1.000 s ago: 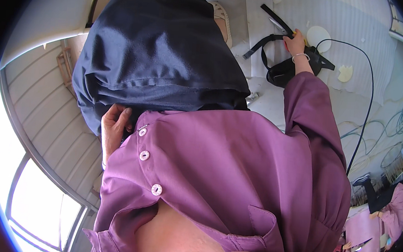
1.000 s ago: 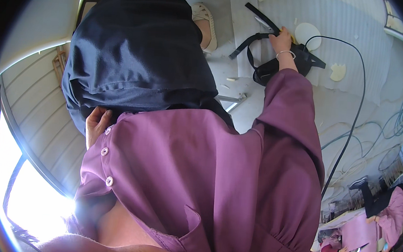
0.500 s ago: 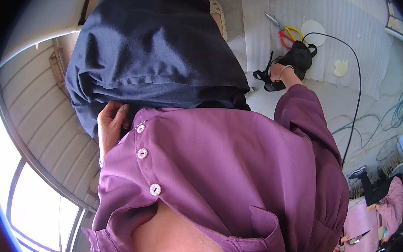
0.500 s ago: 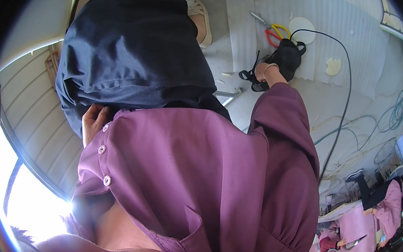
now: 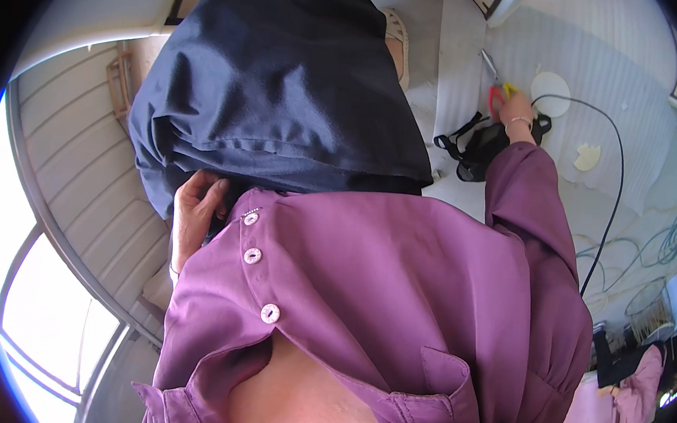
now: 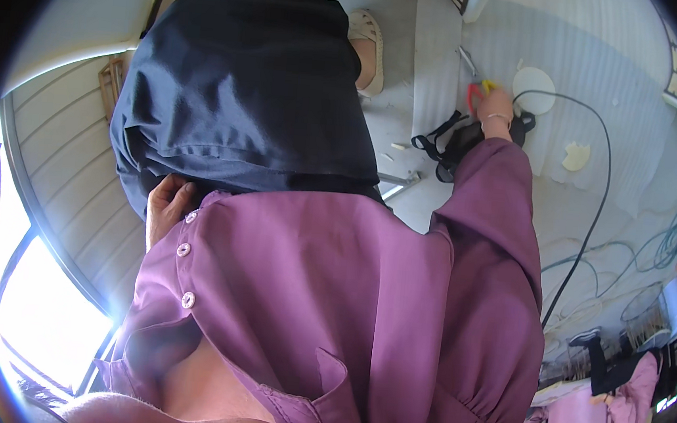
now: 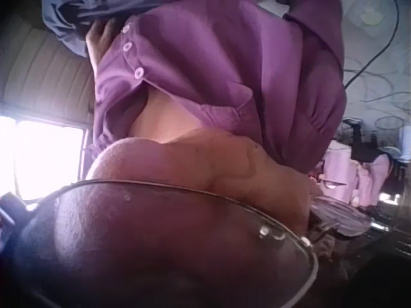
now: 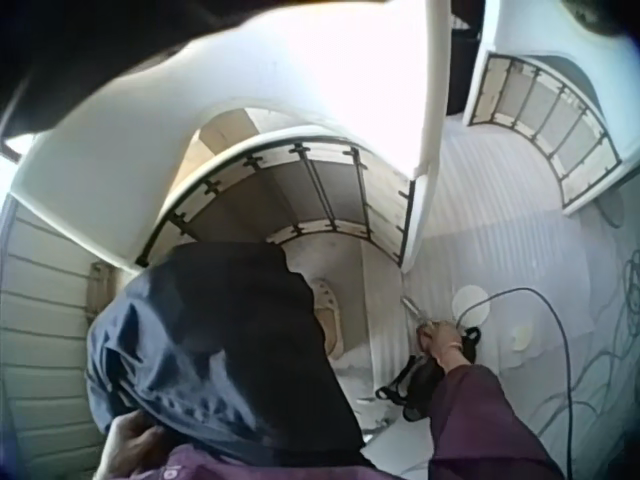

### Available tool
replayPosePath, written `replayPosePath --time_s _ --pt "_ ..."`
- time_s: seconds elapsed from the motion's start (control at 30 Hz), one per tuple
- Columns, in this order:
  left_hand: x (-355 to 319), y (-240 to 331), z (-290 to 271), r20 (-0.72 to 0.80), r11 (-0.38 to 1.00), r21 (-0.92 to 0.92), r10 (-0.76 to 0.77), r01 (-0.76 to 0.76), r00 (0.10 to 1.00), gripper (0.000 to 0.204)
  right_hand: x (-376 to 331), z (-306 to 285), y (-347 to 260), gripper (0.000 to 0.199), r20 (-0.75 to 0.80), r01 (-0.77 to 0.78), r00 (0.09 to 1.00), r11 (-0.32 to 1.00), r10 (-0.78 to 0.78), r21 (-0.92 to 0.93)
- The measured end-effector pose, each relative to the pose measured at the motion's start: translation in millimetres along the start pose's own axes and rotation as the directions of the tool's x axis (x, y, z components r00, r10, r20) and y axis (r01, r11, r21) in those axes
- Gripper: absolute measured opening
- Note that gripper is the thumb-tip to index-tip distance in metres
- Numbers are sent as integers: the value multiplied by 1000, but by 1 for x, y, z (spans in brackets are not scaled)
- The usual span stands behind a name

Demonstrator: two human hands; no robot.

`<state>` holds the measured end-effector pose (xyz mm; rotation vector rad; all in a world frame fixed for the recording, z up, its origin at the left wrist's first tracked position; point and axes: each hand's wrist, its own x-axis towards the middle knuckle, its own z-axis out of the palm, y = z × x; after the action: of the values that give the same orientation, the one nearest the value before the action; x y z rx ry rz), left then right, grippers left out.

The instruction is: Upholstering a chair frame with black fabric using a pneumatic staple gun and trimming excess fabric with scissors.

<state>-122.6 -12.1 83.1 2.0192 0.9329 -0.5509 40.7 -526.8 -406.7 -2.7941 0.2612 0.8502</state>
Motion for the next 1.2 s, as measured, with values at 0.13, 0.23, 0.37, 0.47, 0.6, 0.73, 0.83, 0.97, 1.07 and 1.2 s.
replayPosePath --time_s 0.13,0.23,0.37,0.47,0.6,0.73,0.83,0.97,1.07,1.2 --pt "-2 -4 -2 -3 1000 -6 9 -9 1000 15 -35 24 1 42 56 -61 997 998 62 -21" --pt "0 -6 -4 -4 999 13 30 -30 1000 16 -65 13 -9 43 87 -33 996 999 29 43" --pt "10 -9 -7 19 994 7 107 -107 994 16 -95 51 34 45 66 -104 993 984 95 143" --pt "1 -21 -16 -6 987 50 155 -154 988 16 -109 59 29 46 -10 -4 1000 945 8 327" --pt "-6 -26 -19 -28 971 131 203 -198 979 20 -88 16 15 39 264 -227 964 413 -34 882" --pt "-13 -37 -24 -87 881 215 448 -422 890 21 -76 -55 12 42 348 -342 907 64 -239 937" --pt "-21 -55 -26 -157 863 252 483 -438 861 18 -71 -123 -48 46 108 -142 878 -39 -467 989" --pt "-23 -81 -19 -337 853 344 502 -392 796 15 -96 -222 -159 41 -94 44 765 -94 -637 995" --pt "-57 -103 -45 -522 854 399 510 -333 684 13 -172 -297 -222 31 -309 8 479 -348 -821 937" --pt "-58 -119 -49 -571 833 436 549 -341 610 17 -249 -368 -319 29 -232 404 382 -64 -895 912"
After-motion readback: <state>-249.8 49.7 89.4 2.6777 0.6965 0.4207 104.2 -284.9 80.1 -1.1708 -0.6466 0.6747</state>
